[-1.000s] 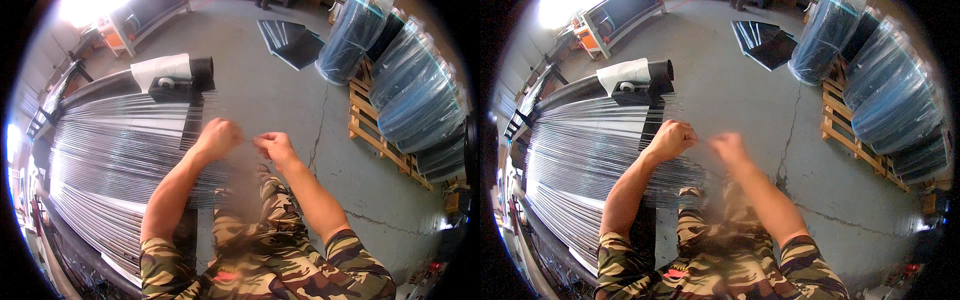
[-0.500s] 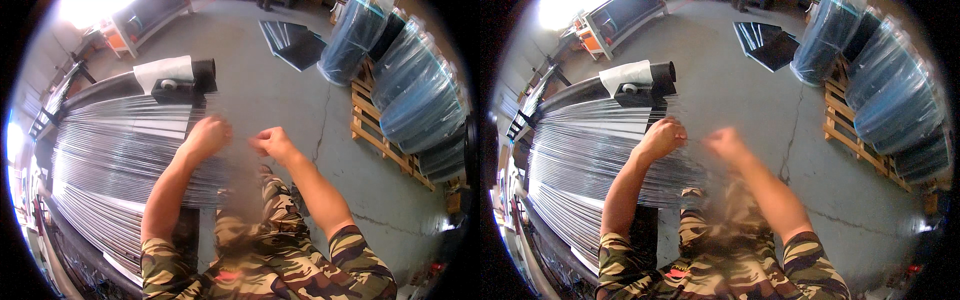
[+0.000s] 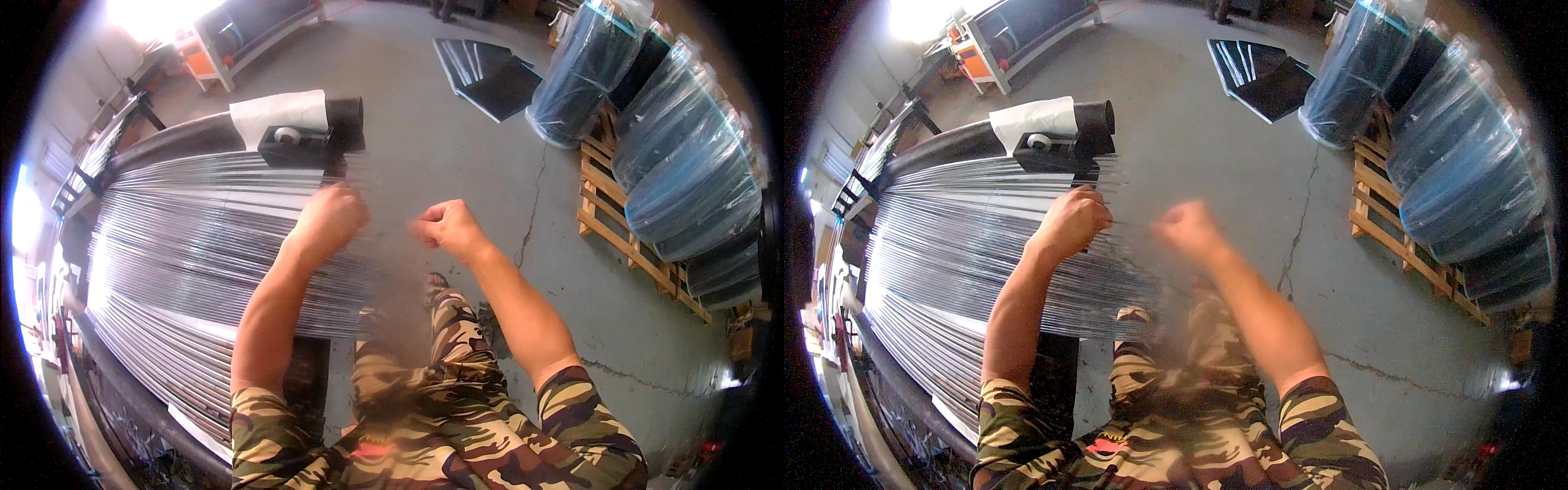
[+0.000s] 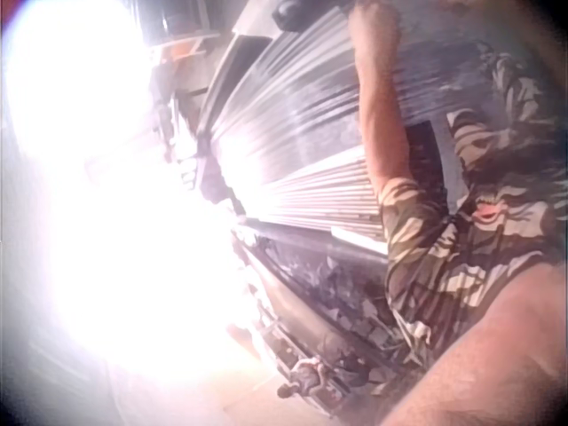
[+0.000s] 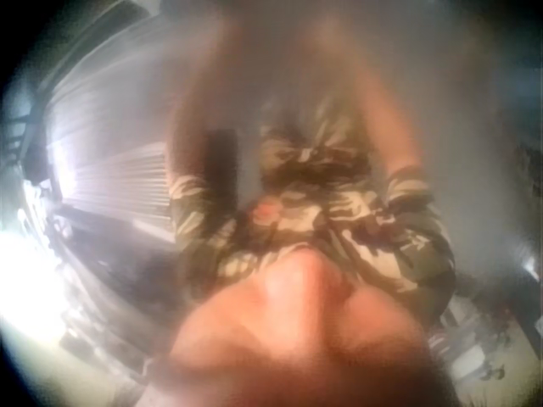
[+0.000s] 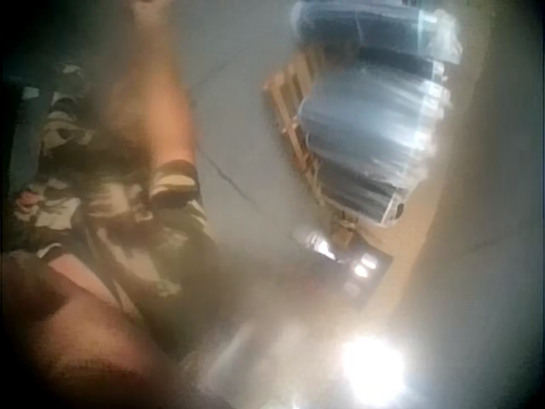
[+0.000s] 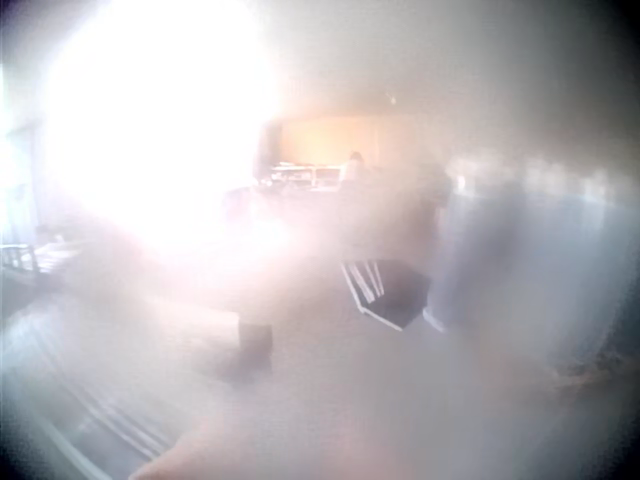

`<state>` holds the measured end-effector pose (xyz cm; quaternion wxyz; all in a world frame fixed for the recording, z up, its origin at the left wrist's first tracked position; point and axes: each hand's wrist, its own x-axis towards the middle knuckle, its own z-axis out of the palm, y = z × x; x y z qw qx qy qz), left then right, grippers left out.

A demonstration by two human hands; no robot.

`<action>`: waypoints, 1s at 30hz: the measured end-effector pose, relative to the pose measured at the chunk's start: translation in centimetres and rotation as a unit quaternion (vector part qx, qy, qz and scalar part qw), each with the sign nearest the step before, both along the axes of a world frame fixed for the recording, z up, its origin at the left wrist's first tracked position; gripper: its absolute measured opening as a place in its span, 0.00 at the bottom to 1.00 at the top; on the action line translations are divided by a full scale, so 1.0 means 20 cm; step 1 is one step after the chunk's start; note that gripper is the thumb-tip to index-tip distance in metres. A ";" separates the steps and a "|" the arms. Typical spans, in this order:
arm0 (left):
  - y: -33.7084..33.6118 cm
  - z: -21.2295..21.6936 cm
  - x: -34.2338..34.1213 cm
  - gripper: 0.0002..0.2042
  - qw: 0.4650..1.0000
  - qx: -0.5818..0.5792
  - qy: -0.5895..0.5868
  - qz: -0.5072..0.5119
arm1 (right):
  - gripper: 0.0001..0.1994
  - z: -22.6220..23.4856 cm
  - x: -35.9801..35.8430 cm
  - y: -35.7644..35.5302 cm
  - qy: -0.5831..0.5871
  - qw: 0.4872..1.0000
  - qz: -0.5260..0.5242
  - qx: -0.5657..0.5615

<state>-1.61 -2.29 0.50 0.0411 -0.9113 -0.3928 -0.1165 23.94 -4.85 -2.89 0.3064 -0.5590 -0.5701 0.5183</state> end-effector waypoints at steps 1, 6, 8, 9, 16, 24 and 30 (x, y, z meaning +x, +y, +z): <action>0.00 0.00 -0.01 0.03 1.000 -0.001 0.016 0.007 | 0.10 0.00 -0.01 0.00 -0.001 1.000 0.003 0.000; 0.02 0.03 -0.03 0.06 0.993 0.007 -0.018 0.114 | 0.11 0.03 -0.04 0.02 -0.007 1.000 -0.012 -0.009; 0.04 0.05 -0.07 0.08 0.981 0.009 -0.047 0.188 | 0.12 0.08 -0.04 0.01 -0.054 0.998 -0.036 0.004; 0.06 0.04 -0.10 0.09 0.971 0.005 -0.077 0.224 | 0.13 0.11 -0.05 0.01 -0.078 0.996 -0.047 0.010; 0.12 -0.01 -0.23 0.11 0.955 -0.006 -0.213 0.204 | 0.22 0.14 -0.35 0.01 -0.223 0.940 0.147 0.211; 0.15 -0.05 -0.27 0.08 0.945 0.070 -0.218 0.232 | 0.22 0.03 -0.55 -0.25 -0.292 0.880 0.302 0.222; 0.15 -0.05 -0.33 0.08 0.945 0.047 -0.200 0.254 | 0.21 0.11 -0.46 -0.17 -0.207 0.912 0.313 0.165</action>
